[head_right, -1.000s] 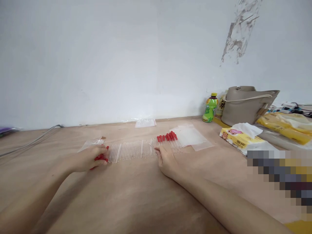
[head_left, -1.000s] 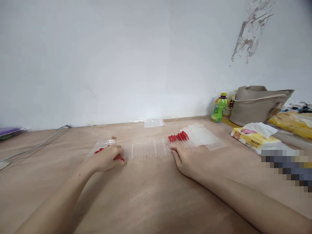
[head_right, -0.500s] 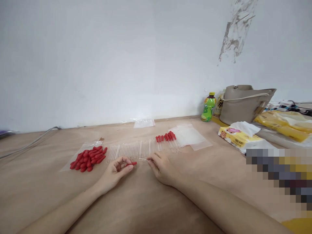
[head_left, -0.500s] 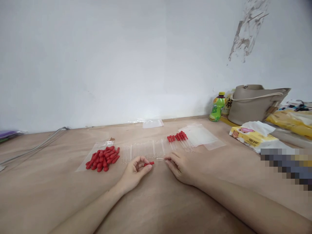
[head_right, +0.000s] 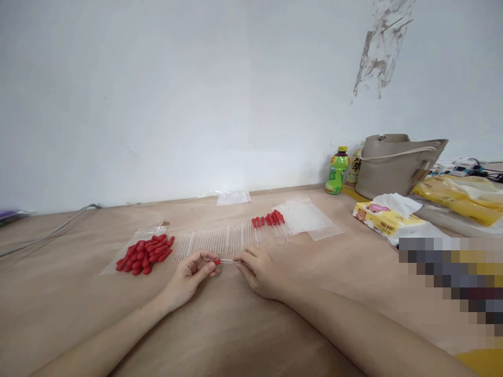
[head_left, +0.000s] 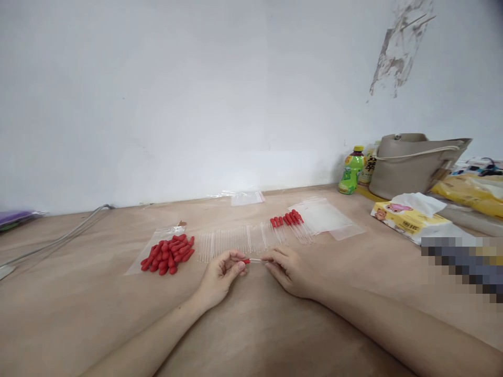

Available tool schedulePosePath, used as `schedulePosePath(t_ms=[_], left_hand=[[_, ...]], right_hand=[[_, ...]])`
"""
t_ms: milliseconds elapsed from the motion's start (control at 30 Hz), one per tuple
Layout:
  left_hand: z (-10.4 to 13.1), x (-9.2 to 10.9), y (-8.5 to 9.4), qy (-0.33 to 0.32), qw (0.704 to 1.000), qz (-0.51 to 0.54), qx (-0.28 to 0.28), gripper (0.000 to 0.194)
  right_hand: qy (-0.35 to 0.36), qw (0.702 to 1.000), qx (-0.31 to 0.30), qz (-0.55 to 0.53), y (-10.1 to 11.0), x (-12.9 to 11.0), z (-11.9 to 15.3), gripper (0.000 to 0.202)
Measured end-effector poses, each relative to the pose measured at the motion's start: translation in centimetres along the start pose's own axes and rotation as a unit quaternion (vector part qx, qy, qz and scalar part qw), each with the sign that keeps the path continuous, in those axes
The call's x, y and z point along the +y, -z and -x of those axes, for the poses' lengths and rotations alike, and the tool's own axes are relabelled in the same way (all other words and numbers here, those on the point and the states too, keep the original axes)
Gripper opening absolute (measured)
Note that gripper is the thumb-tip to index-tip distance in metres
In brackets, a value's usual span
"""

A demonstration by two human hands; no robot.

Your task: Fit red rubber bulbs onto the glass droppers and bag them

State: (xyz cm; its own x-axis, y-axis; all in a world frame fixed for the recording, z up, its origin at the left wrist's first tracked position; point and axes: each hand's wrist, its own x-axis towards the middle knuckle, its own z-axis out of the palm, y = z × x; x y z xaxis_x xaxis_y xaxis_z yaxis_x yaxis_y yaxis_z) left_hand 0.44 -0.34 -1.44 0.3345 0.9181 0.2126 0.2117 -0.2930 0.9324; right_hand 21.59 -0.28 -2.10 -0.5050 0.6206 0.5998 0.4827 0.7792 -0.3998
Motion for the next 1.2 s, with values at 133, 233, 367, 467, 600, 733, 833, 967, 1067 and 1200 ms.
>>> schedulePosePath(t_ms=[133, 233, 367, 467, 600, 733, 833, 967, 1067, 1200], left_hand=[[0.0, -0.2, -0.1, 0.002, 1.0, -0.019, -0.013, 0.026], [0.0, -0.3, -0.2, 0.007, 0.999, -0.03, -0.013, 0.025], [0.1, -0.2, -0.3, 0.0, 0.999, -0.037, -0.001, 0.021], [0.2, -0.2, -0.3, -0.016, 0.999, -0.048, -0.016, 0.021], [0.5, -0.1, -0.2, -0.025, 0.995, -0.091, -0.046, 0.021], [0.7, 0.0, -0.3, -0.019, 0.987, -0.156, -0.047, 0.022], [0.5, 0.0, -0.1, -0.029, 0.98, -0.197, -0.025, 0.022], [0.1, -0.5, 0.6, -0.074, 0.978, -0.196, 0.014, 0.02], [0.0, -0.8, 0.9, -0.082, 0.979, -0.187, 0.014, 0.02], [0.2, -0.5, 0.7, -0.082, 0.977, -0.194, -0.004, 0.018]], right_hand=[[0.003, 1.0, 0.0, 0.01, -0.1, 0.1, 0.0, 0.021], [0.013, 1.0, -0.006, 0.008, -0.2, 0.2, -0.1, 0.021], [0.021, 0.999, -0.035, 0.018, 0.2, 0.0, -0.4, 0.021], [0.021, 0.997, -0.064, 0.038, 0.9, -0.3, -0.7, 0.022], [0.038, 0.993, -0.092, 0.067, 1.6, -0.1, -1.0, 0.022], [0.068, 0.984, -0.102, 0.126, 1.3, 0.3, -0.8, 0.024], [0.068, 0.985, -0.07, 0.145, 0.6, 0.4, -0.6, 0.024], [0.033, 0.995, -0.023, 0.097, -0.2, 0.4, -0.5, 0.019], [0.016, 0.998, -0.007, 0.057, -0.1, 0.3, -0.6, 0.012], [0.022, 0.999, -0.015, 0.038, 0.4, -0.1, -0.8, 0.01]])
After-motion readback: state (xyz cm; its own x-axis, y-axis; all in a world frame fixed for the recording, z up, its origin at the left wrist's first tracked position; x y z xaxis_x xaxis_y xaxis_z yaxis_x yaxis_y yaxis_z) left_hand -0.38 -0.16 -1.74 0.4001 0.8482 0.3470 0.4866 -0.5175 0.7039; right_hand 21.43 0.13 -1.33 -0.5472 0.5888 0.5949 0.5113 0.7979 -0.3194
